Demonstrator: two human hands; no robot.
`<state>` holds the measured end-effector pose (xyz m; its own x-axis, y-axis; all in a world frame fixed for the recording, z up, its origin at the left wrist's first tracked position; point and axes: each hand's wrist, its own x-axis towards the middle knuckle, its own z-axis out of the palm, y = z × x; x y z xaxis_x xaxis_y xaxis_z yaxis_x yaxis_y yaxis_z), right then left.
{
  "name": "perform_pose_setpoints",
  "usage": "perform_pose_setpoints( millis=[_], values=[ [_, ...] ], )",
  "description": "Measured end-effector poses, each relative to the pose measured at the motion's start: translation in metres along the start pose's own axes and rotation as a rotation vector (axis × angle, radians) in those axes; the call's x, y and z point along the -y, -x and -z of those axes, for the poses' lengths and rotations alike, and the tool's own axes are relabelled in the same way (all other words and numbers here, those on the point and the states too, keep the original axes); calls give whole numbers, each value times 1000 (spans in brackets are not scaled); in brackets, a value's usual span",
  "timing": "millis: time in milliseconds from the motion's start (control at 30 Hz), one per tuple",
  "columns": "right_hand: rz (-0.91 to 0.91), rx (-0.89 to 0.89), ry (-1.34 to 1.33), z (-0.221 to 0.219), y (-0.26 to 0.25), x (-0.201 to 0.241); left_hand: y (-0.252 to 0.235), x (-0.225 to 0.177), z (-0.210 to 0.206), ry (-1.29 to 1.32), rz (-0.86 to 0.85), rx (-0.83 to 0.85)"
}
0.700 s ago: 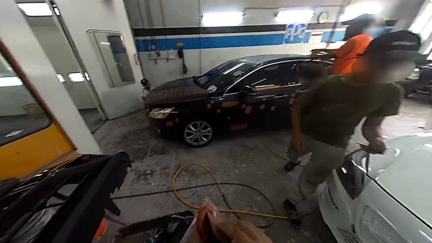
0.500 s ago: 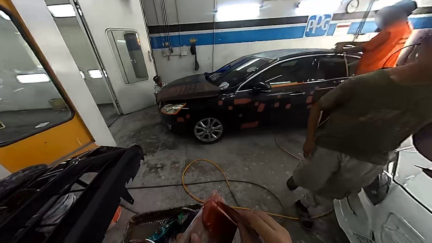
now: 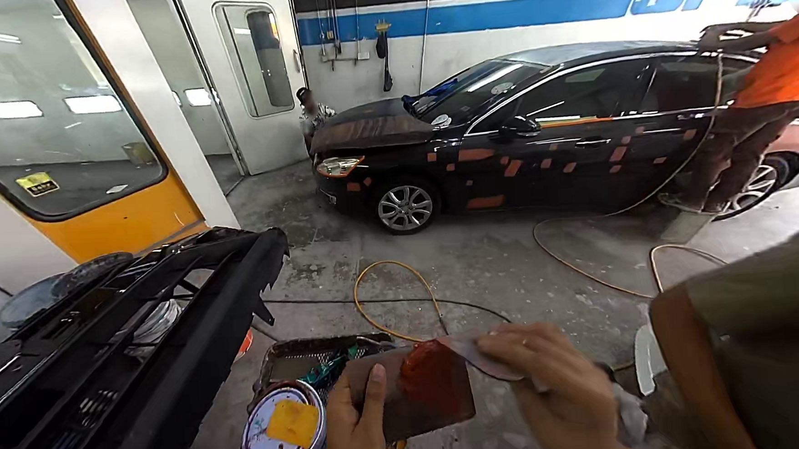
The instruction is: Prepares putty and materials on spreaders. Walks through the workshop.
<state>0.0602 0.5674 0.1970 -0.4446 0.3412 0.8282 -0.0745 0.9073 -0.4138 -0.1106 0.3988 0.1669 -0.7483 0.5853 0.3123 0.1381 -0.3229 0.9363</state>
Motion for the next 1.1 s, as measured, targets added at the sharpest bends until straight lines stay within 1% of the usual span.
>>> perform_pose_setpoints(
  millis=[67, 100, 133, 167, 200, 233, 267, 300, 333, 367, 433, 467, 500, 567, 633, 800, 867, 933, 967, 1033, 1067, 1100],
  values=[
    [-103, 50, -325, 8, -10, -11, -7, 2, 7, -5, -77, 109],
    [-172, 118, -467, 9, -11, -14, -11, 3, 8, -41, -137, 149],
    [-222, 217, -528, 11, -11, -16, -14, 5, 10, -102, -208, 180],
    [-241, 330, -502, 15, -12, -20, -17, 8, 10, -184, -284, 206],
    [-235, 437, -377, 22, -15, -23, -18, 10, 10, -261, -348, 223],
    [-223, 510, -161, 30, -17, -26, -17, 12, 9, -305, -390, 222],
    [-219, 515, 51, 36, -19, -27, -13, 13, 7, -310, -402, 203],
    [-231, 456, 165, 40, -19, -27, -8, 14, 4, -294, -392, 169],
    [-274, 345, 156, 40, -16, -28, -4, 14, 1, -276, -371, 132],
    [-345, 190, 37, 35, -11, -26, 1, 13, -3, -244, -344, 96],
    [-551, -137, -305, 18, -1, -14, 8, 12, -12, -154, -290, 53],
    [-642, -233, -429, 8, 5, -9, 11, 12, -16, -113, -270, 48],
    [-711, -292, -502, -2, 12, -8, 14, 12, -20, -85, -253, 55],
    [-786, -333, -550, -18, 26, -8, 17, 12, -24, -98, -240, 91],
    [-808, -300, -569, -27, 33, -7, 17, 12, -24, -159, -243, 146],
    [-804, -161, -665, -35, 37, 3, 22, 11, -25, -338, -220, 296],
    [-795, -157, -739, -35, 36, 6, 24, 10, -26, -392, -202, 375],
    [-770, -208, -774, -29, 31, 5, 23, 9, -23, -460, -166, 439],
    [-758, -253, -778, -24, 27, 2, 22, 10, -20, -471, -141, 443],
    [-746, -352, -786, -12, 19, -5, 17, 15, -10, -393, -82, 372],
    [-747, -369, -808, -7, 16, -9, 14, 16, -4, -311, -41, 338],
    [-736, -334, -825, -3, 16, -12, 10, 16, 0, -231, -14, 306]
  ],
)
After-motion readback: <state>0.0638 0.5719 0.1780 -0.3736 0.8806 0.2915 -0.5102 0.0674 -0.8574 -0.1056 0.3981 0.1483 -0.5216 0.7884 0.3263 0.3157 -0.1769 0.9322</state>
